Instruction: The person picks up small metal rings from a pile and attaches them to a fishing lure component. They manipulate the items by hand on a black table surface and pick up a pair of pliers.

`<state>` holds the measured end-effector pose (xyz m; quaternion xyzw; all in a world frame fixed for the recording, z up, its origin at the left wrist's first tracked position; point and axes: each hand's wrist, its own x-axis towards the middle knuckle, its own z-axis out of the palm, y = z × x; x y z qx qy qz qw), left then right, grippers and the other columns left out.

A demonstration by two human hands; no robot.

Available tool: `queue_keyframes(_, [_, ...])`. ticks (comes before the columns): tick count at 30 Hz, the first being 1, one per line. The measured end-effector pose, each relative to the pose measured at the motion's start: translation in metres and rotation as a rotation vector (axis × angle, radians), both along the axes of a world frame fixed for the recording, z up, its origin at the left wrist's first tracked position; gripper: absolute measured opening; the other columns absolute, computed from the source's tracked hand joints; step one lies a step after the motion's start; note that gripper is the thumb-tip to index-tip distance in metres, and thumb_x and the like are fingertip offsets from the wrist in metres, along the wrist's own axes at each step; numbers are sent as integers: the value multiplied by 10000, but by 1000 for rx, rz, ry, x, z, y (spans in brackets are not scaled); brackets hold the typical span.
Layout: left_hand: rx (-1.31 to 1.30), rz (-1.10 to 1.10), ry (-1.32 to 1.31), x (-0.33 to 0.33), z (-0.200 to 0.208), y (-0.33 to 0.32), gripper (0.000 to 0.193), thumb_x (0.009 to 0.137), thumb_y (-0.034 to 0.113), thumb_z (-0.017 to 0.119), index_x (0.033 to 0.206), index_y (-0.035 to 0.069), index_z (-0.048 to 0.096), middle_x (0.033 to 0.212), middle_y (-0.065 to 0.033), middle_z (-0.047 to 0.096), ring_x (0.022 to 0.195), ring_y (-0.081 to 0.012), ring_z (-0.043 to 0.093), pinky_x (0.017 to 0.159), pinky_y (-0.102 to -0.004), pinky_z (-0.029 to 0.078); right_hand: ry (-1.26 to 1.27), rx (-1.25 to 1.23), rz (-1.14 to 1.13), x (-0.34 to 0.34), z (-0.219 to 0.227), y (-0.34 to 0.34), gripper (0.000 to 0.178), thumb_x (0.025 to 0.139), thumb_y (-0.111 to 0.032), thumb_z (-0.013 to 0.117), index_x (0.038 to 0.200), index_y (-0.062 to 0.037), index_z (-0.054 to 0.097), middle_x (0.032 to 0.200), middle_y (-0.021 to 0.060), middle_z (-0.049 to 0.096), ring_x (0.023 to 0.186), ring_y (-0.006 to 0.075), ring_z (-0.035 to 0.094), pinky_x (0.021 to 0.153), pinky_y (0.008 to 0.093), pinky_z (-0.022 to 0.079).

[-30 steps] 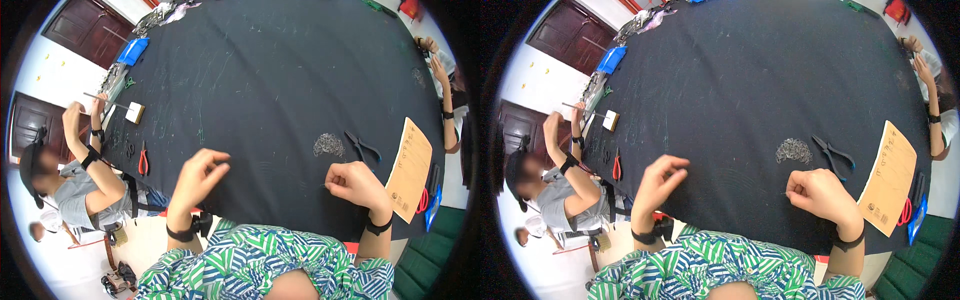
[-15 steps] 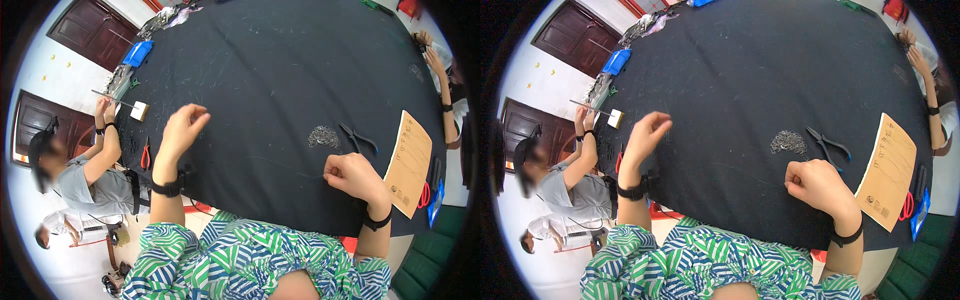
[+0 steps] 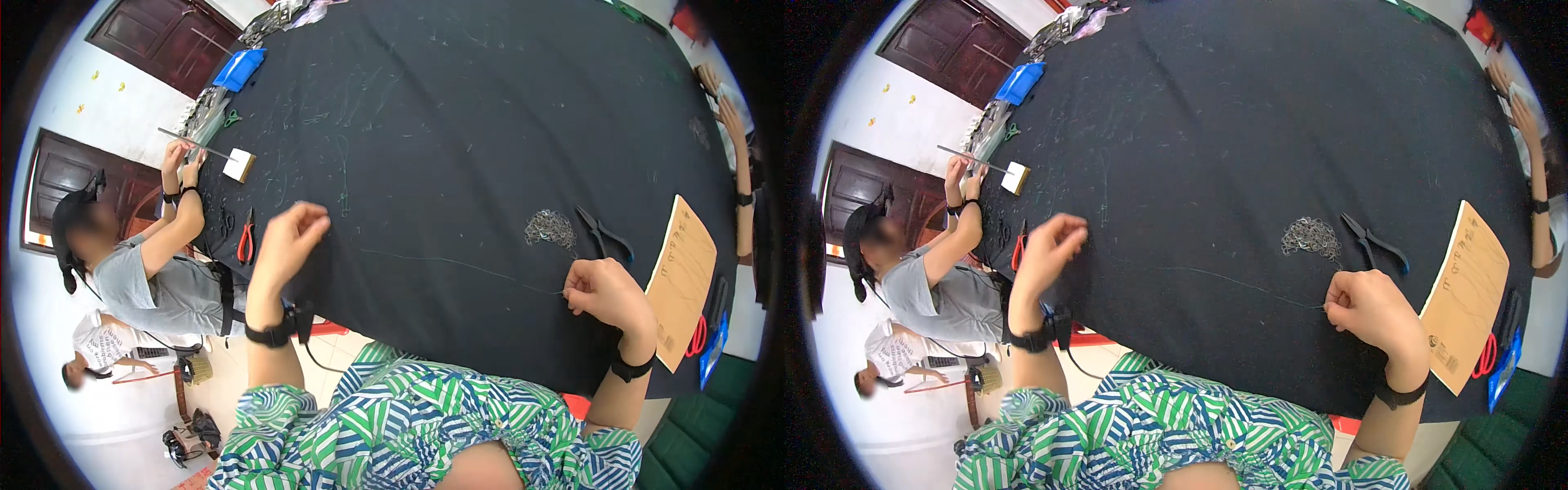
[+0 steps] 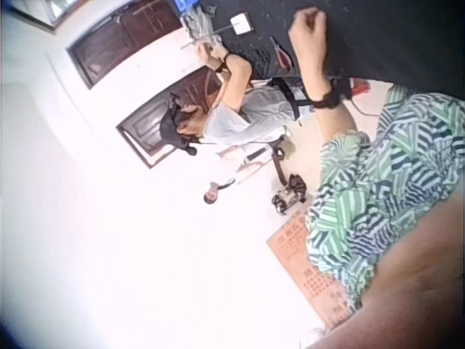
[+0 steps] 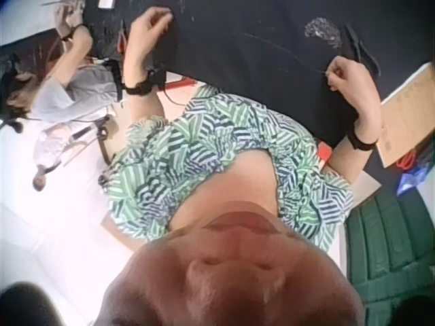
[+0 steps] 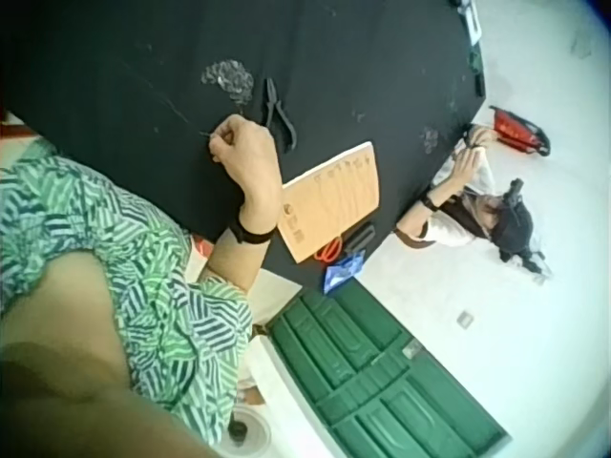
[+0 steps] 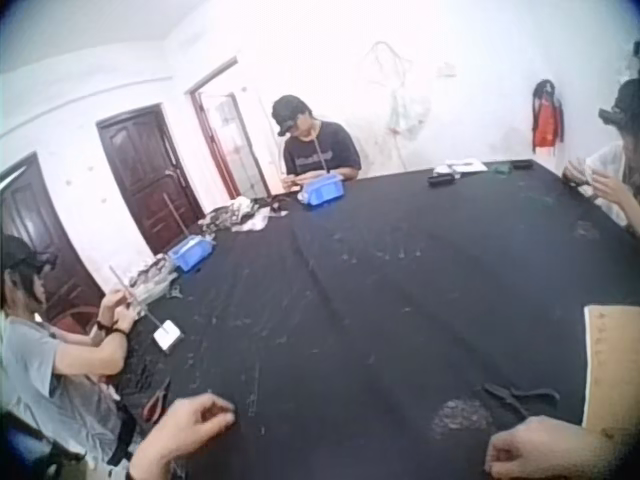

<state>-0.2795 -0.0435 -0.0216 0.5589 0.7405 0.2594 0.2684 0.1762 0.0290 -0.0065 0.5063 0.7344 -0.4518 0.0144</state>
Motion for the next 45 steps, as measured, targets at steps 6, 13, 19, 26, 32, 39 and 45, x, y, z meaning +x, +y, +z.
queue_keyframes(6, [130, 33, 205, -48, -22, 109, 221, 901, 194, 672, 1013, 5, 694, 801, -73, 711, 722, -146, 678, 664, -280, 514, 26, -32, -6, -1, 2, 0, 73, 746, -54, 639, 763, 14, 656, 604, 95, 667, 548, 172, 658, 555, 292, 505])
queue_keyframes(13, [77, 1, 208, -55, -49, 147, 226, 880, 216, 707, 1005, 27, 708, 805, -50, 707, 711, -124, 653, 671, -271, 508, 29, -36, 0, -3, 2, 1, 67, 747, -57, 638, 753, 8, 657, 601, 91, 665, 546, 173, 657, 555, 288, 505])
queue_keyframes(19, [233, 116, -199, -49, -27, 103, 190, 920, 204, 696, 991, 28, 697, 811, 27, 650, 714, -63, 576, 618, -214, 437, 15, -37, -7, -2, 1, 2, 68, 742, -56, 642, 753, 9, 658, 599, 98, 660, 549, 186, 658, 558, 294, 506])
queue_keyframes(26, [404, 262, -558, -53, 27, 11, 85, 949, 141, 665, 973, 60, 662, 721, 57, 519, 614, -24, 411, 551, -177, 299, 6, -6, 9, -3, 1, 2, 71, 734, -51, 653, 759, 15, 661, 610, 110, 664, 570, 197, 670, 571, 301, 511])
queue_keyframes(32, [485, 383, -474, -63, 57, -27, 87, 957, 138, 656, 986, 56, 650, 740, 54, 537, 616, -16, 409, 541, -176, 288, -14, -13, 9, -5, 1, 2, 80, 741, -49, 654, 774, 24, 665, 609, 111, 663, 565, 194, 668, 566, 296, 507])
queue_keyframes(39, [292, 348, -53, -85, 55, 13, 185, 908, 208, 722, 975, 37, 704, 779, 58, 583, 677, -27, 468, 584, -197, 334, 18, -15, 5, -2, -2, 2, 83, 744, -54, 654, 768, 25, 663, 600, 111, 658, 549, 188, 662, 552, 292, 503])
queue_keyframes(45, [184, 168, -37, -109, -21, 105, 246, 863, 225, 747, 963, 0, 731, 791, -4, 681, 681, -67, 579, 614, -225, 450, 0, -14, 20, -7, 2, 2, 77, 754, -55, 648, 765, 20, 661, 610, 105, 663, 557, 182, 665, 556, 292, 505])
